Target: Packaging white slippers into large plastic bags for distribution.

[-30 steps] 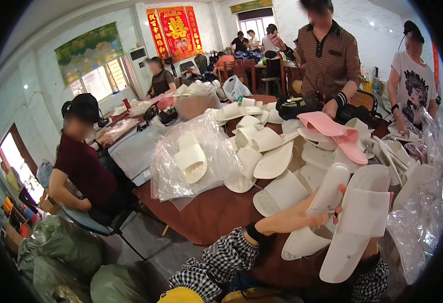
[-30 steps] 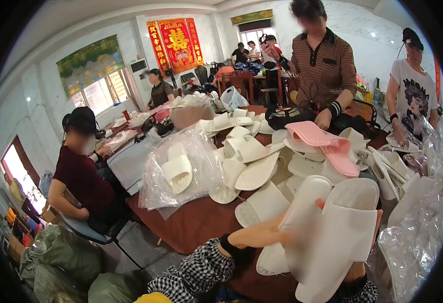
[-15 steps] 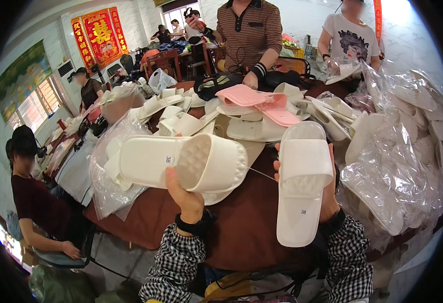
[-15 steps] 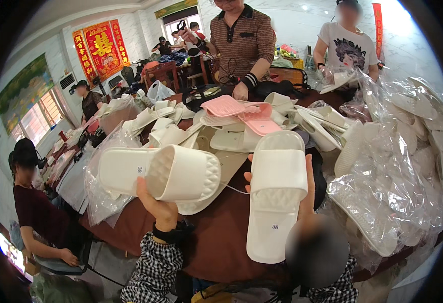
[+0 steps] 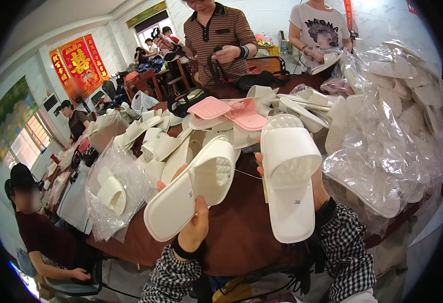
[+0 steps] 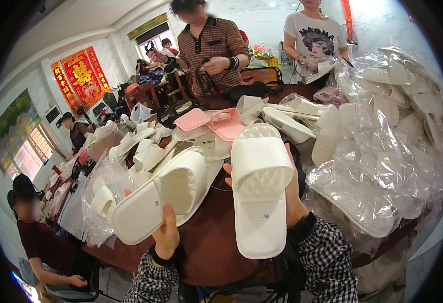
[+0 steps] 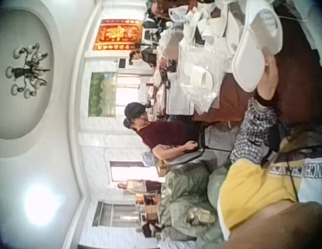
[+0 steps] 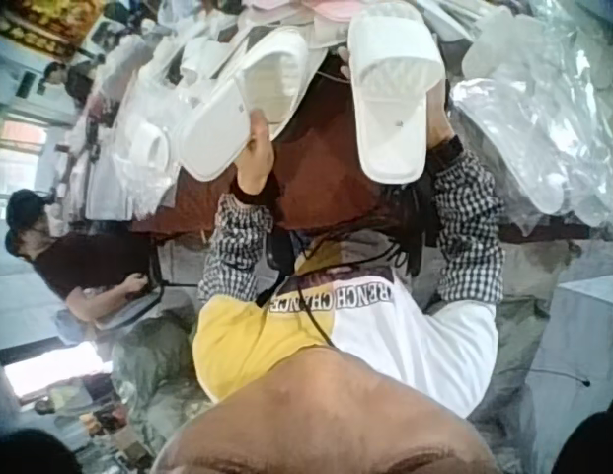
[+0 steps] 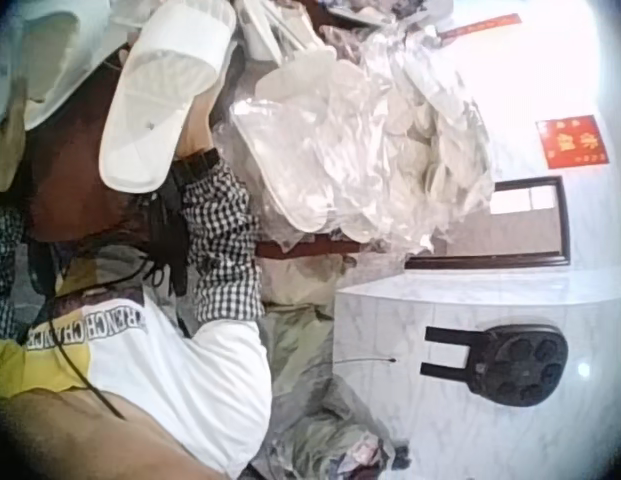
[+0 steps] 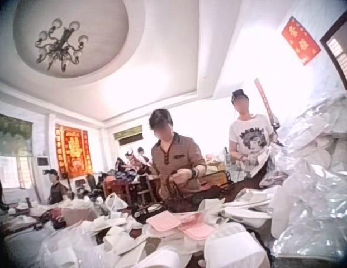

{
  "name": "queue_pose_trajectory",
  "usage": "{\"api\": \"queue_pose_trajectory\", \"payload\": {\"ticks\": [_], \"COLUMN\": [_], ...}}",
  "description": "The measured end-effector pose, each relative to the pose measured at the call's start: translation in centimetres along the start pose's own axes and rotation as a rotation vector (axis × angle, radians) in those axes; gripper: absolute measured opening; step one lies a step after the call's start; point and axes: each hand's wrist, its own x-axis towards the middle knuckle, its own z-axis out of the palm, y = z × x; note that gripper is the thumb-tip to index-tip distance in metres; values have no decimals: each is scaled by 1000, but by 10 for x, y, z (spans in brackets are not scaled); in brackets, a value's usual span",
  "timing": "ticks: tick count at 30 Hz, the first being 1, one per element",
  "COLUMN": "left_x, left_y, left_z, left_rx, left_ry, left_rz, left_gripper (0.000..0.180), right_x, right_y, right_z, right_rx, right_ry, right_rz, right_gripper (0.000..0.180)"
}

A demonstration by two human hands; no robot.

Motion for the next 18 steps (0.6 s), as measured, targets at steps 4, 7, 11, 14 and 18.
{"api": "queue_pose_trajectory", "payload": {"ticks": [4,7,11,14,18], "left_x": [-25,-40,-36,-24,-13], "left_y": [-8,-3,26,46,51], "left_z": [2,-14,-46,-67,-72], "left_rx": [-384,-286,-230,-158,16], "left_ry": [-174,-414,-612,-842,-643], "left_rz": [-433,-323,-243,-323,-174], "left_gripper": [97,102,84,52,38], "right_x": [-1,-3,-1,-2,0], "right_y": [-5,-5,-2,-7,-7], "right_z": [7,17,22,21,18], "right_rx": [-41,-138,-285,-333,-418], "right_ry": [-26,123,199,265,337], "right_rz": [-40,-62,0,19,19], "right_gripper": [82,82,79,74,70]}}
